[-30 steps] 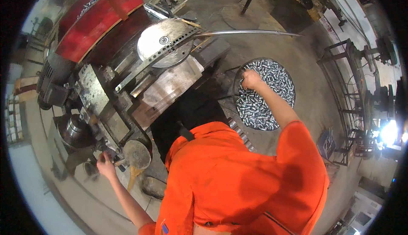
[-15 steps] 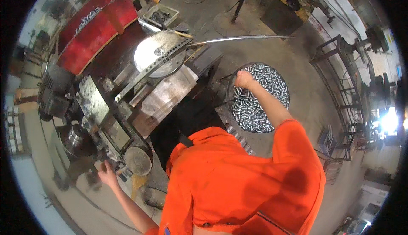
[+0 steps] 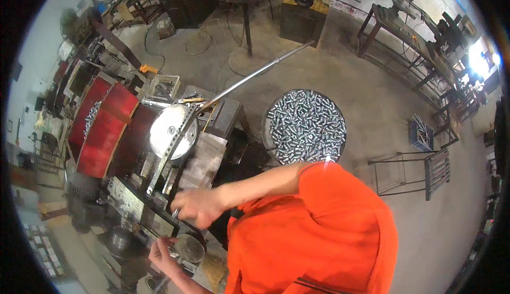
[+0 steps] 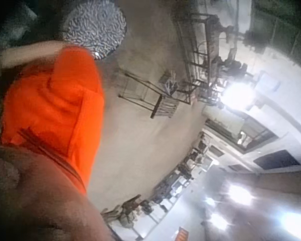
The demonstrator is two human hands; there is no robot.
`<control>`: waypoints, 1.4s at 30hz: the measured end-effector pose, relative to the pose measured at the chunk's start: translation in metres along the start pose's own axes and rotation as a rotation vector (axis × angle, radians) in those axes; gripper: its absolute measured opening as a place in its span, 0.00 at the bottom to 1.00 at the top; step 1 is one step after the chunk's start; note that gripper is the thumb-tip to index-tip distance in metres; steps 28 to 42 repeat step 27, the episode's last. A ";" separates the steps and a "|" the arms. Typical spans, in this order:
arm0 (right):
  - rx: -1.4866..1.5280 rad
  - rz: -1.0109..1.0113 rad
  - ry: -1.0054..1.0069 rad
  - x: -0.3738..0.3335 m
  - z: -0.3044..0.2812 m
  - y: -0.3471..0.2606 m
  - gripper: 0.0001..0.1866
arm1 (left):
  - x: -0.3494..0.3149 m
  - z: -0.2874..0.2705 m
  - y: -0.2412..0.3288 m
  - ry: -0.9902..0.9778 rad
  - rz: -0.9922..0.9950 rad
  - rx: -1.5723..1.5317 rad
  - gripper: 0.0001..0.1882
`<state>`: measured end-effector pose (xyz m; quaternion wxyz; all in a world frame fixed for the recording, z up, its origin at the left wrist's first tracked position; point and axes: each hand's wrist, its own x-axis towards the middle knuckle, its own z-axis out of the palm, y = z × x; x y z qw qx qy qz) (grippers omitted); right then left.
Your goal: The person operates a metal forming machine by inserting small metal pieces into the machine and using a long metal rod to push them through. The person repeatedly cycles the machine and collects the formed pieces into a red bin.
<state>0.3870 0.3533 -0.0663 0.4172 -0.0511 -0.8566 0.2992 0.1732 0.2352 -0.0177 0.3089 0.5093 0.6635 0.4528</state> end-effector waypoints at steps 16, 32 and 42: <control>0.058 -0.052 -0.077 0.028 0.017 -0.028 0.08 | -0.001 0.024 0.000 0.019 -0.007 -0.119 0.13; 0.117 0.017 -0.292 0.038 0.012 -0.025 0.08 | -0.011 0.017 0.014 0.023 -0.069 0.095 0.10; 0.117 0.017 -0.292 0.038 0.012 -0.025 0.08 | -0.011 0.017 0.014 0.023 -0.069 0.095 0.10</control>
